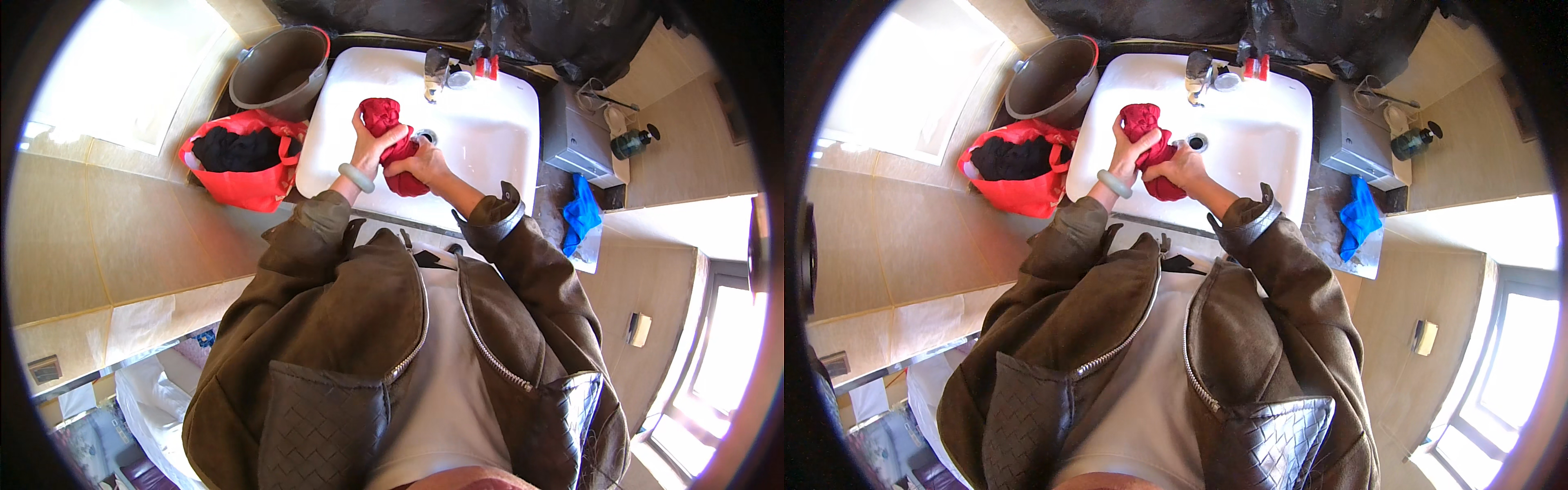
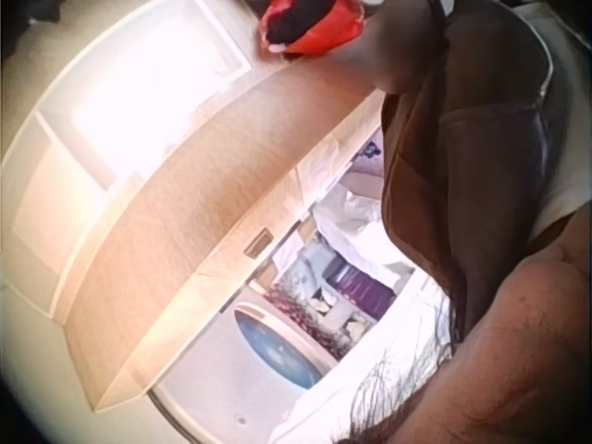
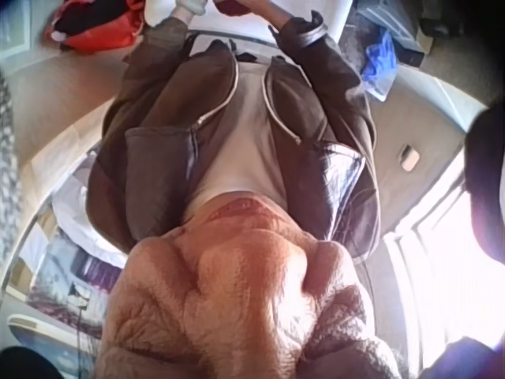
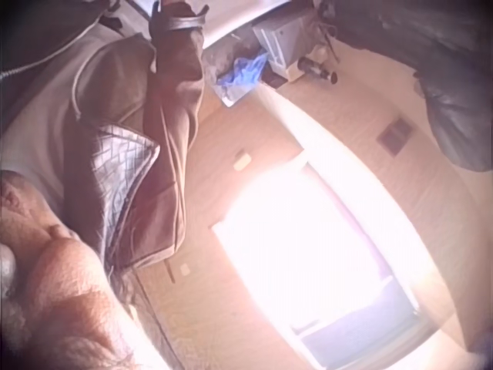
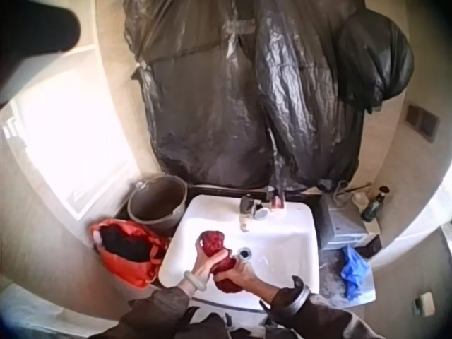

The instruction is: The person wipes a bathroom sink and countertop with a blue cloth, then cleans a toothbrush holder and glass, and finally wipes the window sill. The person handles a red cloth, a blue cloth, a toothbrush, and a glass during the cleaning process.

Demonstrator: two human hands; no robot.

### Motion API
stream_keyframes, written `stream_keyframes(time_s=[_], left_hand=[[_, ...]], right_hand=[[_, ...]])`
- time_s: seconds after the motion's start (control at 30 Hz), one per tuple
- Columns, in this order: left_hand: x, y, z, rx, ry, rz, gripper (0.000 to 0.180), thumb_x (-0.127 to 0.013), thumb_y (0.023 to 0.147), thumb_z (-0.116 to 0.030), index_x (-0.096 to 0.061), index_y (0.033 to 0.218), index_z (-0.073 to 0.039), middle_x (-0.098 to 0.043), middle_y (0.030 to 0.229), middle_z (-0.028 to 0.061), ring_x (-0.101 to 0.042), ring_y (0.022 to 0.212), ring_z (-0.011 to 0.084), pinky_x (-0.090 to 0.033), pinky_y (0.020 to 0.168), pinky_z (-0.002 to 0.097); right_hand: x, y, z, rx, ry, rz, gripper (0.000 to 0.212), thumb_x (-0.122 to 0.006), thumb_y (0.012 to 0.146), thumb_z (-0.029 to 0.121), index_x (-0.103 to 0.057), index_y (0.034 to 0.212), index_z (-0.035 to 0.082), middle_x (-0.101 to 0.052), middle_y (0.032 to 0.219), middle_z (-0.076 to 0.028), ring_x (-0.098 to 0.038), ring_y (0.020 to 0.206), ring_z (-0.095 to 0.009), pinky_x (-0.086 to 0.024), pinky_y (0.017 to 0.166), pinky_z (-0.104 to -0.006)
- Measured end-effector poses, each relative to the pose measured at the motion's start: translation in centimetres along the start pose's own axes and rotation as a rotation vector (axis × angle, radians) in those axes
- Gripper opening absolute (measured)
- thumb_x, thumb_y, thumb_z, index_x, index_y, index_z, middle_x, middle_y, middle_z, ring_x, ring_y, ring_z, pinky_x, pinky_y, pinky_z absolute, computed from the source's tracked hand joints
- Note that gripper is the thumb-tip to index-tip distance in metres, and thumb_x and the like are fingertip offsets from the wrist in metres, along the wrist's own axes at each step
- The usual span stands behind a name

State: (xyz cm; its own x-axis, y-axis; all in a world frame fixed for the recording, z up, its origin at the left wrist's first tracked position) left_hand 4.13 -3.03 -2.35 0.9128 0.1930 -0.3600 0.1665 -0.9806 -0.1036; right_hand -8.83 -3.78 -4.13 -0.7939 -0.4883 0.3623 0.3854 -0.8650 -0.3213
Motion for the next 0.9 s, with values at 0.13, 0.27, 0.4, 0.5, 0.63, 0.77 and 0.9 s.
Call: stream_keyframes(time_s=[0.13,0.27,0.4,0.5,0.63,0.77,0.9], left_hand=[[0.7,-1.5,-0.2,-0.041,0.042,-0.078,0.099,-0.082,0.075,-0.009,-0.012,0.145,-0.006,-0.049,0.126,0.0126,-0.057,0.111,0.0229,-0.05,0.097,0.0375],[2.3,-1.8,-1.5,-0.101,0.015,-0.208,0.088,-0.081,0.072,-0.005,-0.026,0.141,-0.005,-0.053,0.121,0.0101,-0.058,0.107,0.02,-0.05,0.093,0.0351],[4.8,-0.8,-3.8,-0.164,-0.072,-0.211,0.068,-0.076,0.072,0.003,-0.043,0.131,-0.005,-0.061,0.109,0.0091,-0.063,0.097,0.0211,-0.053,0.085,0.0348],[7.6,-0.2,-4.6,-0.098,-0.176,-0.183,0.067,-0.077,0.07,0.004,-0.045,0.129,-0.004,-0.061,0.107,0.0101,-0.065,0.091,0.0232,-0.056,0.081,0.0366],[11.9,-0.1,-6.2,-0.129,-0.254,-0.272,0.025,-0.067,0.082,-0.01,-0.065,0.106,-0.005,-0.068,0.095,0.0067,-0.067,0.088,0.0227,-0.054,0.084,0.0381],[17.4,0.3,-7.0,-0.039,-0.4,-0.281,0.018,-0.067,0.083,-0.015,-0.067,0.098,-0.004,-0.072,0.095,0.0098,-0.068,0.09,0.0258,-0.054,0.087,0.0387],[23.1,0.9,-10.0,-0.128,-0.447,-0.471,0.018,-0.07,0.08,-0.013,-0.068,0.095,-0.004,-0.071,0.097,0.0095,-0.068,0.092,0.0247,-0.054,0.09,0.041]], right_hand=[[-1.0,0.5,1.1,0.093,-0.087,-0.067,0.085,-0.086,0.047,0.043,-0.057,0.106,-0.011,-0.069,0.091,-0.023,-0.07,0.085,-0.033,-0.057,0.074,-0.0371],[-2.0,0.2,4.2,0.155,-0.301,-0.072,0.086,-0.084,0.049,0.045,-0.053,0.106,-0.01,-0.068,0.095,-0.027,-0.07,0.088,-0.037,-0.057,0.078,-0.0382],[-3.8,1.2,5.5,0.145,-0.142,0.028,0.099,-0.086,0.05,0.047,-0.045,0.118,-0.011,-0.064,0.106,-0.027,-0.067,0.096,-0.035,-0.055,0.084,-0.0366],[-5.3,0.9,6.8,0.109,0.144,0.083,0.112,-0.091,0.051,0.046,-0.036,0.134,-0.007,-0.054,0.123,-0.026,-0.059,0.112,-0.032,-0.052,0.092,-0.0374],[-7.8,1.7,8.5,0.08,0.458,0.209,0.113,-0.094,0.056,0.039,-0.032,0.142,-0.001,-0.051,0.129,-0.02,-0.054,0.117,-0.031,-0.046,0.101,-0.0391],[-10.8,1.7,11.1,0.006,0.767,0.353,0.097,-0.087,0.07,0.033,-0.032,0.143,0.0,-0.048,0.133,-0.02,-0.053,0.119,-0.031,-0.045,0.102,-0.0419],[-13.5,2.7,13.8,-0.015,0.869,0.454,0.091,-0.08,0.08,0.031,-0.026,0.147,0.0,-0.046,0.137,-0.019,-0.049,0.124,-0.031,-0.043,0.103,-0.0441]])
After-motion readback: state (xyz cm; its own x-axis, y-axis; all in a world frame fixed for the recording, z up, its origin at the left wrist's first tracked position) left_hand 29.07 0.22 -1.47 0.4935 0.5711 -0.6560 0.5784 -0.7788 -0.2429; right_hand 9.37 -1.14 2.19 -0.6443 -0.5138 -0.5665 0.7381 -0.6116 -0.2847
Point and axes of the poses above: each hand's wrist, its own y-axis towards the middle knuckle, its own x-axis out of the back of the hand, z = x × y, the point moved 6 cm from there along y, towards the middle knuckle
